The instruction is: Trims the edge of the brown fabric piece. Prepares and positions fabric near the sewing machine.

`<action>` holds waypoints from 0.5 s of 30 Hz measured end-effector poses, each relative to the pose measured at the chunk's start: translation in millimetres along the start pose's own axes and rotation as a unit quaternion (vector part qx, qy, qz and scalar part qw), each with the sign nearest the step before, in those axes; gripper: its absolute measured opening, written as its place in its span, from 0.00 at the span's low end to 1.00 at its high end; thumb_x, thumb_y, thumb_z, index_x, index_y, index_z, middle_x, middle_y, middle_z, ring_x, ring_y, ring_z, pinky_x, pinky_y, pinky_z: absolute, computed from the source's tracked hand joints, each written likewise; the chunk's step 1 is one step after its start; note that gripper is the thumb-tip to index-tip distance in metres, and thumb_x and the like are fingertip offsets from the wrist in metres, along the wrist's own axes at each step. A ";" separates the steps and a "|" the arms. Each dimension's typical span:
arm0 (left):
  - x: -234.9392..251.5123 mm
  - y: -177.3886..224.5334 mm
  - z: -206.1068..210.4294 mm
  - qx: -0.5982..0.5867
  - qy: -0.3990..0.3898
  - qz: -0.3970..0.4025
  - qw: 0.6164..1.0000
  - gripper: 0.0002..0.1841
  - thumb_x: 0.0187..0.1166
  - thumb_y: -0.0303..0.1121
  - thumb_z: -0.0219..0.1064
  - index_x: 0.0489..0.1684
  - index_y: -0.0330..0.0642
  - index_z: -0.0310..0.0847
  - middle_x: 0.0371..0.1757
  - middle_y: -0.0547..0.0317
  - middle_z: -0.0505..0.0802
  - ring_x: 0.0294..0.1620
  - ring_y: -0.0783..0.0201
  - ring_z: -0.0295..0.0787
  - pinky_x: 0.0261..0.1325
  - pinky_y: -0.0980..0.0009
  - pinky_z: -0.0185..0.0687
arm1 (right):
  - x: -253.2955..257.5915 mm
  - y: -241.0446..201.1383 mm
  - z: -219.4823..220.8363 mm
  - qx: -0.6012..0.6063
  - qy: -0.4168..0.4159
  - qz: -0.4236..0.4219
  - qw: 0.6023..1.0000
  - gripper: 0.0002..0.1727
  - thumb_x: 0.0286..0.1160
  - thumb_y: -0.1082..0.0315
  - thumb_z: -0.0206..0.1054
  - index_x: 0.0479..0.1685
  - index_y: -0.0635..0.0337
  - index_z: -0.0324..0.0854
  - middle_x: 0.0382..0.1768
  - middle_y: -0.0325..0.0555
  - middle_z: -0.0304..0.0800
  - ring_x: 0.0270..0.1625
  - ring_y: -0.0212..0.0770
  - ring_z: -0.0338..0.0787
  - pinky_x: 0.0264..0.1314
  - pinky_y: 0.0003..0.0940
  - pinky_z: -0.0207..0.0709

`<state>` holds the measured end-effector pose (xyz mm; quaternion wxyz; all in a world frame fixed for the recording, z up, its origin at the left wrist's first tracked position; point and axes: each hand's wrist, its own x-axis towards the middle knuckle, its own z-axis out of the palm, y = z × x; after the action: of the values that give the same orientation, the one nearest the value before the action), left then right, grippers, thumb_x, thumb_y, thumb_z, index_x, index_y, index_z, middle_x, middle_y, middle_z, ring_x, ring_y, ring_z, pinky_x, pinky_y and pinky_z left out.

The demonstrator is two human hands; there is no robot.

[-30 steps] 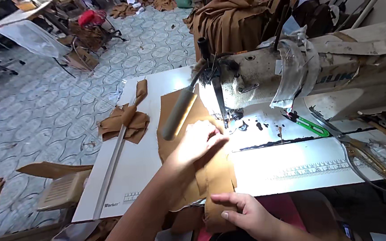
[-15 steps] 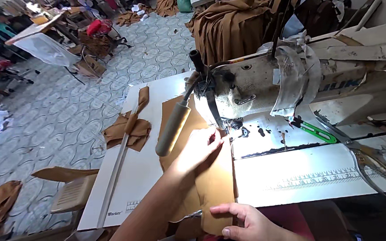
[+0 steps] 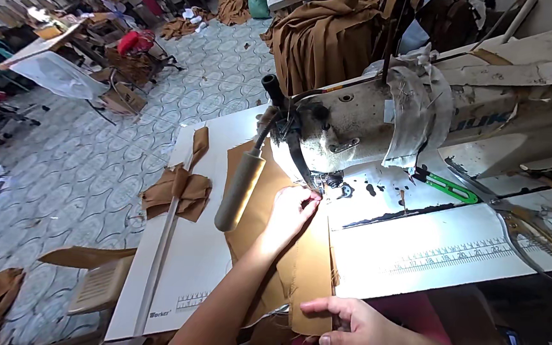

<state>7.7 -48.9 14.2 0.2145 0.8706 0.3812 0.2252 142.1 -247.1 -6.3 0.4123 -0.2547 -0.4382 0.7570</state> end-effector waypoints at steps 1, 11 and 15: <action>-0.1 0.6 0.7 0.004 0.002 0.003 1.000 0.10 0.78 0.33 0.66 0.39 0.38 0.94 0.39 0.50 0.95 0.50 0.52 0.92 0.69 0.44 0.72 | -1.0 -0.4 0.0 -0.001 0.000 0.009 1.000 0.26 0.79 0.80 0.60 0.77 0.78 0.68 0.72 0.57 0.81 0.61 0.30 0.89 0.64 0.28 0.83; -14.2 18.6 10.8 0.222 0.003 0.131 0.966 0.14 0.83 0.30 0.60 0.50 0.37 0.93 0.54 0.46 0.95 0.63 0.41 0.90 0.74 0.31 0.67 | 37.2 -122.0 -63.7 -0.517 0.066 0.054 0.852 0.14 0.85 0.73 0.57 0.55 0.72 0.86 0.48 0.60 0.90 0.50 0.45 0.88 0.58 0.37 0.79; -21.2 18.1 14.2 0.192 -0.002 0.118 0.974 0.17 0.84 0.33 0.58 0.59 0.35 0.90 0.58 0.45 0.95 0.61 0.44 0.92 0.69 0.43 0.77 | 102.7 -121.4 -96.7 -0.540 0.227 0.036 0.810 0.15 0.83 0.76 0.60 0.59 0.79 0.82 0.58 0.67 0.87 0.62 0.49 0.85 0.71 0.38 0.73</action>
<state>13.0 -79.0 7.8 0.0159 0.9349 0.3112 0.1700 208.5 -82.7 50.3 0.2684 -0.6165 -0.6607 0.3335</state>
